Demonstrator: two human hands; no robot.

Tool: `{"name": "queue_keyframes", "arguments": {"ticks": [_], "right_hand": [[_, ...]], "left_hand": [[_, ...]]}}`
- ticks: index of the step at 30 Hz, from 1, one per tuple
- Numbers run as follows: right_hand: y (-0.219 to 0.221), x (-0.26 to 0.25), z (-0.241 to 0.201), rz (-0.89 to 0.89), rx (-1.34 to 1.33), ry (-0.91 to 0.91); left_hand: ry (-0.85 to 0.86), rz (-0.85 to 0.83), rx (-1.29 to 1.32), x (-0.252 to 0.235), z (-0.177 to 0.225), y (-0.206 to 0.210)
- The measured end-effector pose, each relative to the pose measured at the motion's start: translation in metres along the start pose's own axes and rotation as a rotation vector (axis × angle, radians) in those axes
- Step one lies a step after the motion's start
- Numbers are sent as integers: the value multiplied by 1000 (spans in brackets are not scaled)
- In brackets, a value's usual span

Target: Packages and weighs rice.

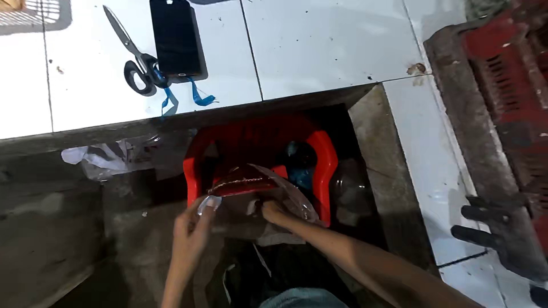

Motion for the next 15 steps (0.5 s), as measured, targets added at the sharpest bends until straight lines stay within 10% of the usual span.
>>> {"name": "queue_keyframes", "arguments": {"ticks": [7, 15], "right_hand": [[-4, 45, -69, -146, -118, -189], [-7, 20, -38, -174, -142, -35]], "left_hand": [[-137, 363, 71, -8, -10, -61], [16, 119, -165, 5, -3, -48]]}}
Point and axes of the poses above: each hand's wrist, its own x-axis away from the middle knuckle, its own y-axis out of the palm, z = x × y, the point moved 5 cm from there along -x, towards the middle knuckle, and after that the axes turned 10 degrees about -z, right-handed, at the moved point
